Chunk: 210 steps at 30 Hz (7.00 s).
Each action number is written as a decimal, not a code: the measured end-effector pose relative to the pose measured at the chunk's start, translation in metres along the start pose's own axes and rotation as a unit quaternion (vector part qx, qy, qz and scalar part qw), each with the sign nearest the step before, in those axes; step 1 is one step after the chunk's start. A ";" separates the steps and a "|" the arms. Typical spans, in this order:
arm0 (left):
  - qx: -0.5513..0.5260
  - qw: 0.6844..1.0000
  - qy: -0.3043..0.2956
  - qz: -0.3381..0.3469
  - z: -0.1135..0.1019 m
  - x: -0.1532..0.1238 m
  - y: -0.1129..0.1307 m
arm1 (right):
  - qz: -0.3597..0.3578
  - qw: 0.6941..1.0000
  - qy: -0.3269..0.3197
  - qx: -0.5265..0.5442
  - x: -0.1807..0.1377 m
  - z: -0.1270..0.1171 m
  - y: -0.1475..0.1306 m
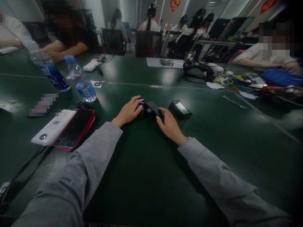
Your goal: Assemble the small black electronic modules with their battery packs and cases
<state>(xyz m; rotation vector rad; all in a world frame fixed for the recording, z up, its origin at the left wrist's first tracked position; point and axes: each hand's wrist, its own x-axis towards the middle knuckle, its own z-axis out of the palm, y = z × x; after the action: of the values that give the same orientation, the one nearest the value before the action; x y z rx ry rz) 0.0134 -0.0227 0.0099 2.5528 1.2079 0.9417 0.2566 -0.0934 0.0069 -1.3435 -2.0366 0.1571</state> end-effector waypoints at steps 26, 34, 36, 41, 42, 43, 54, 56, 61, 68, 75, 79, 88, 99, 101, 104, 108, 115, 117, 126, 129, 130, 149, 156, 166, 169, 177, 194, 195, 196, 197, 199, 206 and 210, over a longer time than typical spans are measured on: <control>-0.002 1.000 -0.006 0.001 -0.001 0.000 -0.001 | 0.029 0.983 0.163 0.085 0.002 -0.009 -0.001; 0.000 1.000 -0.003 0.004 -0.001 0.000 0.001 | 0.003 0.996 0.066 0.063 0.002 -0.002 0.004; -0.002 1.000 0.001 0.008 -0.001 -0.001 0.002 | -0.006 0.998 0.027 0.057 0.002 0.001 0.006; -0.003 1.000 -0.001 0.004 -0.001 0.000 0.001 | -0.001 0.999 0.013 0.048 0.002 0.000 0.003; -0.004 1.000 -0.003 0.003 -0.001 0.000 0.001 | 0.000 0.999 0.011 0.048 0.002 -0.001 0.003; -0.004 1.000 -0.005 0.002 -0.001 0.000 0.001 | 0.000 0.999 0.010 0.047 0.002 -0.001 0.002; -0.004 1.000 -0.016 0.014 -0.007 0.000 0.005 | 0.000 0.999 0.021 0.049 0.001 0.001 0.007; -0.004 1.000 -0.015 0.013 -0.008 -0.001 0.006 | 0.003 0.999 0.022 0.049 0.001 0.001 0.007; -0.001 1.000 -0.017 0.006 -0.009 -0.001 0.007 | 0.007 0.999 0.016 0.047 0.001 0.000 0.005; 0.000 1.000 -0.010 0.008 -0.006 0.000 0.006 | -0.004 0.998 0.028 0.052 0.001 0.001 0.005; -0.001 1.000 -0.007 0.002 -0.007 0.000 0.008 | 0.004 0.999 0.019 0.050 0.001 0.001 0.006; -0.005 1.000 -0.004 0.003 -0.007 0.000 0.007 | 0.001 0.999 0.021 0.049 0.001 0.001 0.008; -0.006 1.000 -0.005 0.000 -0.008 0.000 0.007 | 0.005 0.999 0.020 0.050 0.001 0.000 0.006; -0.001 1.000 0.005 0.007 -0.004 0.000 0.005 | -0.005 0.999 0.023 0.045 0.001 0.001 0.005; 0.000 1.000 0.005 0.005 -0.004 0.000 0.005 | -0.007 0.999 0.021 0.043 0.001 0.002 0.007; 0.002 1.000 0.001 0.000 -0.005 0.000 0.006 | -0.007 0.999 0.019 0.037 0.001 0.003 0.009; 0.001 1.000 -0.006 -0.008 -0.006 -0.001 0.007 | -0.005 0.999 0.014 0.032 0.001 0.003 0.010; -0.003 1.000 -0.006 -0.008 -0.006 -0.001 0.006 | -0.010 0.999 0.013 0.034 0.001 0.002 0.008; -0.003 1.000 -0.004 -0.007 -0.005 -0.001 0.005 | -0.007 0.999 0.013 0.034 0.001 0.002 0.007; 0.005 1.000 -0.005 -0.005 -0.005 -0.001 0.005 | -0.012 1.000 0.014 0.025 0.001 0.002 0.005; 0.004 1.000 -0.005 -0.006 -0.005 -0.001 0.006 | -0.013 1.000 0.014 0.023 0.001 0.002 0.006; 0.004 1.000 -0.005 -0.006 -0.005 -0.001 0.006 | -0.013 1.000 0.014 0.022 0.001 0.002 0.006; 0.001 1.000 -0.011 -0.009 -0.007 -0.001 0.007 | -0.007 1.000 0.002 0.017 0.001 0.002 0.008; 0.003 1.000 -0.007 -0.013 -0.005 -0.001 0.006 | -0.012 1.000 0.009 0.014 0.001 0.003 0.007; 0.007 1.000 -0.008 -0.012 -0.006 -0.001 0.007 | -0.005 1.000 -0.001 0.019 0.001 0.002 0.008; 0.007 1.000 -0.009 -0.016 -0.006 -0.001 0.008 | -0.006 1.000 0.001 0.015 0.001 0.003 0.008; 0.001 1.000 -0.009 -0.015 -0.006 -0.002 0.007 | -0.015 1.000 0.003 0.018 0.001 0.001 0.007; 0.003 1.000 -0.006 -0.010 -0.006 -0.001 0.008 | -0.014 1.000 0.004 0.018 0.001 0.001 0.007; 0.003 1.000 -0.007 -0.012 -0.006 -0.001 0.008 | -0.014 1.000 0.003 0.017 0.001 0.002 0.007; 0.004 1.000 -0.008 -0.012 -0.007 -0.001 0.009 | -0.014 1.000 0.003 0.016 0.001 0.002 0.007; 0.005 1.000 -0.009 -0.011 -0.007 -0.001 0.009 | -0.014 1.000 0.003 0.015 0.001 0.002 0.008; 0.007 1.000 -0.009 -0.009 -0.007 -0.001 0.009 | -0.014 1.000 0.003 0.017 0.001 0.001 0.007; 0.002 1.000 -0.008 -0.012 -0.006 -0.001 0.008 | -0.007 1.000 -0.001 0.017 0.001 0.000 0.006; -0.002 1.000 -0.010 -0.014 -0.007 -0.001 0.008 | -0.015 1.000 0.003 0.018 0.001 0.001 0.006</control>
<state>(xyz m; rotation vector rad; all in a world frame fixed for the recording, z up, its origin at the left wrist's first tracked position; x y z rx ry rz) 0.0139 -0.0297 0.0177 2.5299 1.2320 0.9081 0.2605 -0.0893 0.0043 -1.2901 -2.0383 0.1769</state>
